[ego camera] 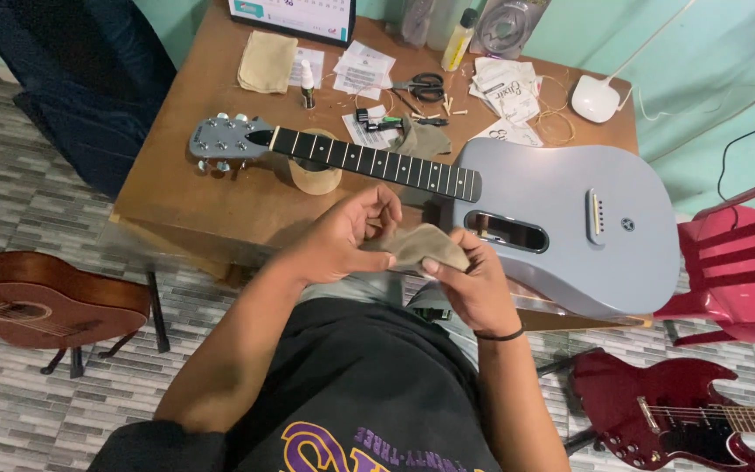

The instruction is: The person wipes the body, neck, and headstock of a silver acoustic guitar using a cloth. The guitar is placed on a wooden table with various items nearby, including a calendar, scissors, and cleaning supplies.

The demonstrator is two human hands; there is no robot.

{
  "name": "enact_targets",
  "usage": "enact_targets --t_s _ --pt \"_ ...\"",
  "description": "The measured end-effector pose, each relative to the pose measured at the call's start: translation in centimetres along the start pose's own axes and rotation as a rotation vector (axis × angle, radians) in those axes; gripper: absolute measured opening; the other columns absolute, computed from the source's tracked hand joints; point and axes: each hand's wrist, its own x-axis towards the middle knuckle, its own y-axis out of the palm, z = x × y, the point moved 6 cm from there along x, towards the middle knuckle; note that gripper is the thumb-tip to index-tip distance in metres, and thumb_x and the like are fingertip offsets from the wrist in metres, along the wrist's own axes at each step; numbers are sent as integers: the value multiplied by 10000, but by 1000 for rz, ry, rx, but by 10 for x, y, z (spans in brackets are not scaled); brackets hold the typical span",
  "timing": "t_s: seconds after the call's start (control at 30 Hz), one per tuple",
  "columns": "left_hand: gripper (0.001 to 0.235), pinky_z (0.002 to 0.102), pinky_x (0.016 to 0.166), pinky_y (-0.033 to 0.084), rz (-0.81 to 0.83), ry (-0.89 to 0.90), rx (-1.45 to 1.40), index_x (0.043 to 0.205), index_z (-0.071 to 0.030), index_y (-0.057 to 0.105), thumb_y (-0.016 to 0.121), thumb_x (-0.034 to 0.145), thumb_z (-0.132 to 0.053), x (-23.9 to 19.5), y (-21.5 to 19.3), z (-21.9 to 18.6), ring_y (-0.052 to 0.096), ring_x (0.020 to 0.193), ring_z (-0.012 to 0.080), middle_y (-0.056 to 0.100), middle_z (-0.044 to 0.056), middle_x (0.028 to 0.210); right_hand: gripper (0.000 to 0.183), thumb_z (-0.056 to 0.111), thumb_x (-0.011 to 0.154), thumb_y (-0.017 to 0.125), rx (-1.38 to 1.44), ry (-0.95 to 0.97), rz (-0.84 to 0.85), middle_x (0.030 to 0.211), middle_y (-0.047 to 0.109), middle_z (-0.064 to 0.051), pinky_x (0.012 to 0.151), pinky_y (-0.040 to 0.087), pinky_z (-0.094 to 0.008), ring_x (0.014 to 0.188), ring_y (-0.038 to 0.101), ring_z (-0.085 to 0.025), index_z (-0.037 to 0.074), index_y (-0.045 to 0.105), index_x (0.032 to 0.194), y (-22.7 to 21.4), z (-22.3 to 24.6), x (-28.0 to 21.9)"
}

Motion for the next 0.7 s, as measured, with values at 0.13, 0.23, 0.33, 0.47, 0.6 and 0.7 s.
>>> enact_targets --t_s 0.13,0.23,0.33,0.47,0.6,0.7 --pt "688 249 738 566 -35 -105 -120 1239 -98 529 950 695 -82 -11 13 4 620 878 103 657 92 1007 234 -117 768 806 -155 -20 65 691 592 -41 592 493 -222 618 603 -113 -16 619 865 0 20 0" --pt "598 264 695 613 18 -261 -213 1291 -52 549 876 836 -260 -11 23 19 699 852 137 685 96 1040 198 -115 792 790 -301 19 160 741 653 -51 621 560 -258 614 622 -88 -68 705 965 18 34 0" --pt "478 243 619 624 41 -296 -250 1247 -16 616 837 893 -249 -11 28 33 745 763 123 726 64 914 171 -134 831 736 -324 -42 249 735 648 -79 557 588 -271 552 649 -120 -67 738 988 37 53 -2" --pt "151 216 649 508 51 -166 -298 936 -69 713 832 903 -156 -13 37 3 607 704 60 642 -20 756 171 -148 808 743 -357 -58 229 733 630 -76 529 566 -254 558 627 -103 -70 731 960 32 60 -3" --pt "223 217 694 503 22 -101 -273 897 -57 668 878 839 -104 -9 24 48 589 748 84 579 -14 755 136 -142 789 758 -395 -29 172 724 612 -54 510 535 -235 569 629 -91 -53 713 882 12 48 -3" --pt "257 193 706 477 -21 -81 -258 888 -63 613 867 845 -71 -11 23 46 530 758 61 445 -56 769 134 -153 777 761 -398 -65 189 723 638 -107 498 543 -261 545 640 -131 -43 718 840 15 54 -1"
